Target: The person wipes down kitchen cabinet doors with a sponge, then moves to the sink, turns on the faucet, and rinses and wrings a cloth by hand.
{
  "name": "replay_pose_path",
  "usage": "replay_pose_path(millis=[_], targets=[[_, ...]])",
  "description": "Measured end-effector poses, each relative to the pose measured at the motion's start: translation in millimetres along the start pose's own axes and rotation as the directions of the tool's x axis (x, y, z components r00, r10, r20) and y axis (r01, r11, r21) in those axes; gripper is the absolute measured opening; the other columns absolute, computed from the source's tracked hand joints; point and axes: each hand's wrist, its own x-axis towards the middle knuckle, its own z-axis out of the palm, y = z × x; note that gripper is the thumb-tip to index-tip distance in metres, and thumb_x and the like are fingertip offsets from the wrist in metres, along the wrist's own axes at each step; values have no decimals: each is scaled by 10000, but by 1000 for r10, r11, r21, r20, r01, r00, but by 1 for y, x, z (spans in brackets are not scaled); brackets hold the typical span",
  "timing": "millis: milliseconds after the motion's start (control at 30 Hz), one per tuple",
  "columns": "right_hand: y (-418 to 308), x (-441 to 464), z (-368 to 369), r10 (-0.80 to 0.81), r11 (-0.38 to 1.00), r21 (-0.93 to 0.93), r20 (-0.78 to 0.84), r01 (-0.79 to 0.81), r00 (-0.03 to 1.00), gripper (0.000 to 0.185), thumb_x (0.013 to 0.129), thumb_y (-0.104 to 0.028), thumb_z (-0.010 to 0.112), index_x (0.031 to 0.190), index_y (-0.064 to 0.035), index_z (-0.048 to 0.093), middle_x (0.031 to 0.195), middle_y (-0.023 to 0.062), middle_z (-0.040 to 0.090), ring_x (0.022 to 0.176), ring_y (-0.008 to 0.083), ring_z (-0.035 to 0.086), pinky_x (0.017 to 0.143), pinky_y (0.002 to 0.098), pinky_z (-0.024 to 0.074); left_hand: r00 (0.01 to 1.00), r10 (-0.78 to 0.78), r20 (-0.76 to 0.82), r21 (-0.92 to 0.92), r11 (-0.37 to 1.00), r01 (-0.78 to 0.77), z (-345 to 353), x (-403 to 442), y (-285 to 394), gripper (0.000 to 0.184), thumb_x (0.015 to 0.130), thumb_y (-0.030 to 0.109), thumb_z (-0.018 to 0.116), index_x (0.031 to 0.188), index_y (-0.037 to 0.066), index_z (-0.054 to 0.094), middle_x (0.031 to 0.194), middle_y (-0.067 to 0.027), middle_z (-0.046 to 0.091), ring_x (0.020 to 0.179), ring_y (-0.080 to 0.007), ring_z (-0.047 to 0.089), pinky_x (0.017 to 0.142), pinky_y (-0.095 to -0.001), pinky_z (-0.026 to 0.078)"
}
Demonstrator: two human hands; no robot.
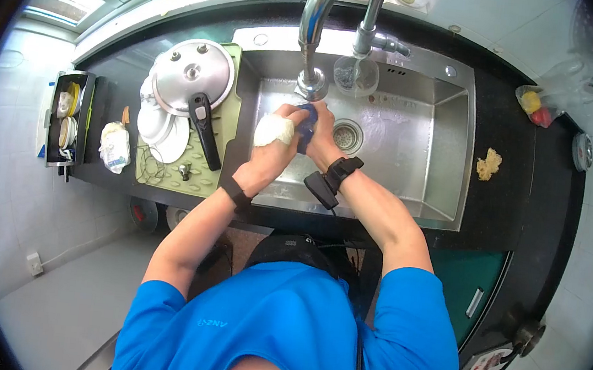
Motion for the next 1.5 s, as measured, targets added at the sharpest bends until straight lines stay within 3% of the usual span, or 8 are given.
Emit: replay_pose_path(millis=[167,367,467,600,967,1100,1333,1500], targets=[[1,-7,-3,91,995,44,42,-93,995,267,925,-355,573,879,-96,618,786,23,615,671,163,614,586,305,482,996,-56,63,-33,998,59,-5,0,-1,420,745,-70,645,1151,37,641,1027,-163,605,986,-371,601,857,-447,489],[-11,-6,-19,-3,926,-376,-117,-42,993,377,965,-453,530,968,-85,615,902,36,635,834,163,632,720,325,508,980,-167,111,-106,978,179,-3,-7,-28,341,826,22,685,1164,70,670,1093,-165,655,1039,-371,624,896,-429,493],[-32,-13,-40,-20,910,-414,-140,-40,990,612,979,-640,478,1318,-134,542,1364,110,583,1250,305,566,984,641,408,971,-234,-39,-103,968,229,-12,-1,-41,325,874,60,669,1198,88,683,1129,-159,686,1069,-338,639,935,-400,491],[-37,-12,-75,-86,808,-583,-253,-81,964,672,986,-606,497,1427,-99,470,1460,140,504,1314,339,516,1067,643,332,954,-250,-163,-2,968,253,-6,0,-62,359,874,52,659,1232,81,658,1144,-146,687,1095,-331,635,961,-402,487],[-27,-44,-61,-176,561,-822,0,100,984,524,982,-422,576,1240,33,608,1171,157,665,1067,233,621,955,357,469,889,-413,199,-47,902,429,16,-47,-62,300,876,91,683,1174,66,666,1092,-112,716,972,-266,693,870,-379,534],[-11,-19,-114,280,-13,-977,202,215,938,654,880,-439,701,1298,50,584,1243,228,664,1161,314,644,1023,391,478,869,-428,249,-2,897,442,12,-49,-59,300,875,86,680,1173,59,663,1095,-124,713,985,-272,692,874,-384,532],[-5,60,-125,-175,-257,-966,11,-35,985,419,839,-325,772,1095,-21,639,1157,180,684,1076,353,653,873,457,512,882,-398,251,1,912,410,-4,-63,-57,304,859,75,688,1160,41,661,1091,-135,709,981,-283,689,862,-385,537],[28,80,-129,-282,-279,-953,196,116,939,339,842,-266,748,1056,-38,619,980,192,687,967,387,658,845,472,513,860,-438,262,26,894,447,-19,-66,-53,304,856,65,696,1158,47,667,1087,-129,704,957,-273,687,854,-383,540]])
